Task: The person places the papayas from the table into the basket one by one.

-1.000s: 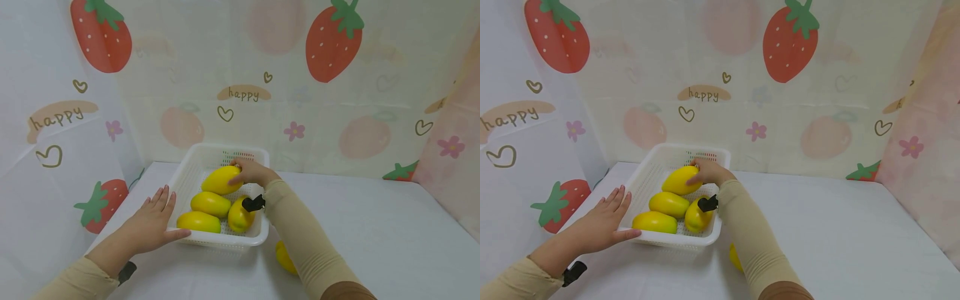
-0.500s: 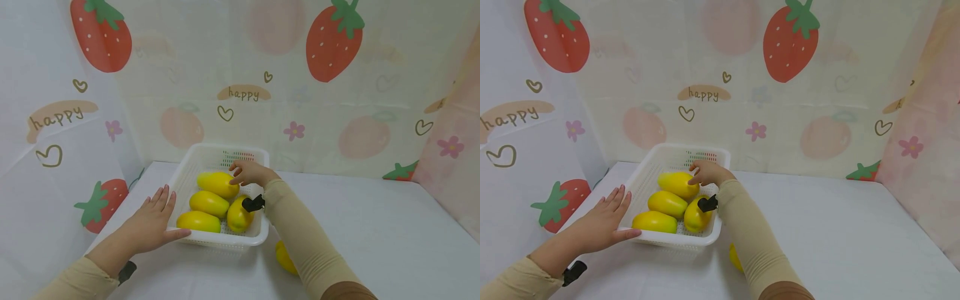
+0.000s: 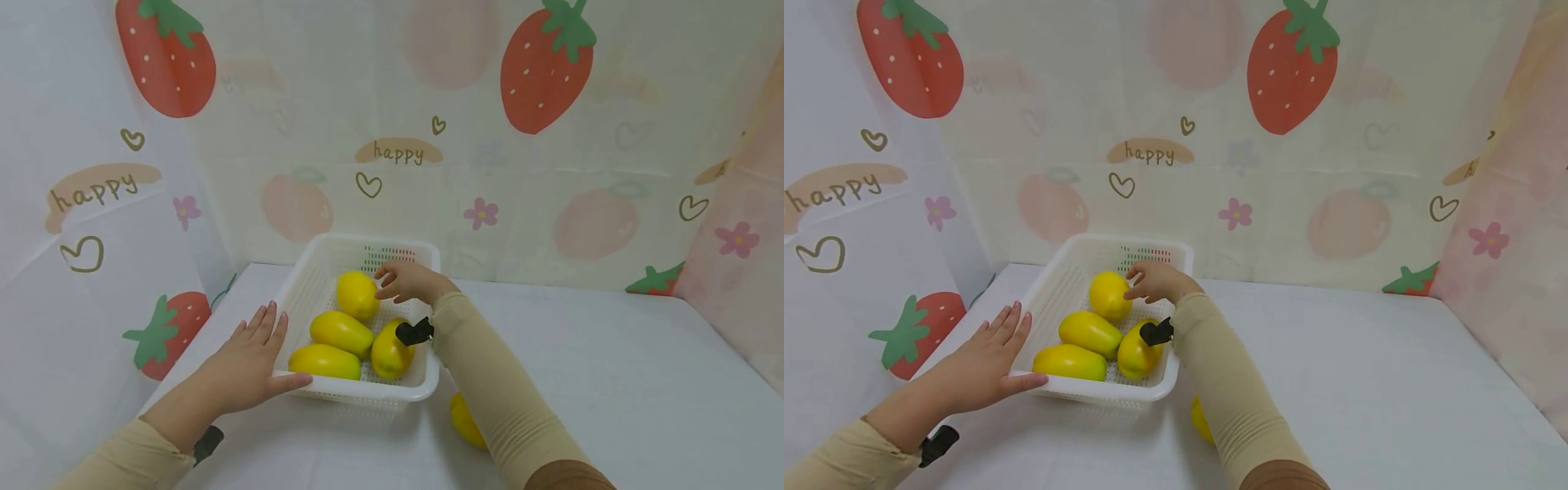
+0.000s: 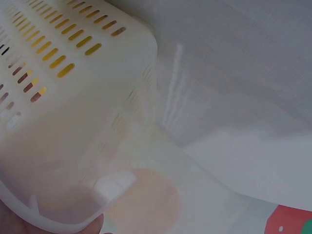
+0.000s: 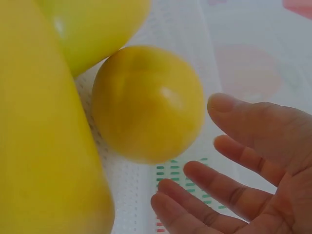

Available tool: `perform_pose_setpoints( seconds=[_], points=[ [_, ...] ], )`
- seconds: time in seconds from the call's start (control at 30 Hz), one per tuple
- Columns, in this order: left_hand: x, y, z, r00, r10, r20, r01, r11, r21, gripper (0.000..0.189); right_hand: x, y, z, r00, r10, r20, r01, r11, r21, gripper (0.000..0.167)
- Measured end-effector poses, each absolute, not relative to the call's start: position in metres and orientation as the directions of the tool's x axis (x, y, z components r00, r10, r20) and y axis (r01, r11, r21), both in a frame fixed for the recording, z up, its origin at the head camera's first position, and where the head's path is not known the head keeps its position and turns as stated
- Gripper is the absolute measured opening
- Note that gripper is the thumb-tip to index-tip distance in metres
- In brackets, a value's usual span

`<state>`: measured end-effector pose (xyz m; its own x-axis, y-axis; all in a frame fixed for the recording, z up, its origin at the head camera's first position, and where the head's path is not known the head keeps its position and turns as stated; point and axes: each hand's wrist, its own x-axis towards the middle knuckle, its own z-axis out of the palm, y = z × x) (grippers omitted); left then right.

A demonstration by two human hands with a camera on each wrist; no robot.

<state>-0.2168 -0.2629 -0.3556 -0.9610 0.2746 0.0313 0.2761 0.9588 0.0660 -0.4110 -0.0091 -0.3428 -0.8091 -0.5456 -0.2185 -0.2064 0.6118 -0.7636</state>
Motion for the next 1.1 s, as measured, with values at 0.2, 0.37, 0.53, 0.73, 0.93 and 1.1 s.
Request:
perform_pose_setpoints(
  seconds=[0.2, 0.37, 0.53, 0.73, 0.93, 1.1],
  points=[
    [-0.216, -0.260, -0.353, -0.961, 0.276, 0.025, 0.277, 0.959, 0.064, 0.116, -0.411, -0.005, -0.338, -0.823, -0.535, -0.190, -0.204, 0.591, -0.781, 0.046],
    [-0.216, -0.259, -0.351, -0.958, 0.284, 0.031, 0.286, 0.956, 0.065, 0.115, -0.409, 0.000, -0.329, -0.824, -0.543, -0.159, -0.200, 0.543, -0.816, 0.044],
    [-0.215, -0.259, -0.351, -0.959, 0.282, 0.027, 0.283, 0.957, 0.069, 0.115, -0.409, 0.007, -0.323, -0.827, -0.549, -0.119, -0.212, 0.501, -0.839, 0.040],
    [-0.216, -0.258, -0.352, -0.961, 0.275, 0.014, 0.276, 0.958, 0.075, 0.115, -0.404, 0.018, -0.316, -0.826, -0.556, -0.094, -0.212, 0.461, -0.862, 0.036],
    [-0.213, -0.257, -0.349, -0.962, 0.271, 0.012, 0.272, 0.960, 0.074, 0.115, -0.396, 0.031, -0.304, -0.822, -0.566, -0.055, -0.241, 0.435, -0.868, 0.036],
    [-0.212, -0.257, -0.348, -0.962, 0.271, 0.010, 0.271, 0.958, 0.089, 0.115, -0.388, 0.045, -0.296, -0.816, -0.577, -0.034, -0.276, 0.441, -0.854, 0.035]
  ],
)
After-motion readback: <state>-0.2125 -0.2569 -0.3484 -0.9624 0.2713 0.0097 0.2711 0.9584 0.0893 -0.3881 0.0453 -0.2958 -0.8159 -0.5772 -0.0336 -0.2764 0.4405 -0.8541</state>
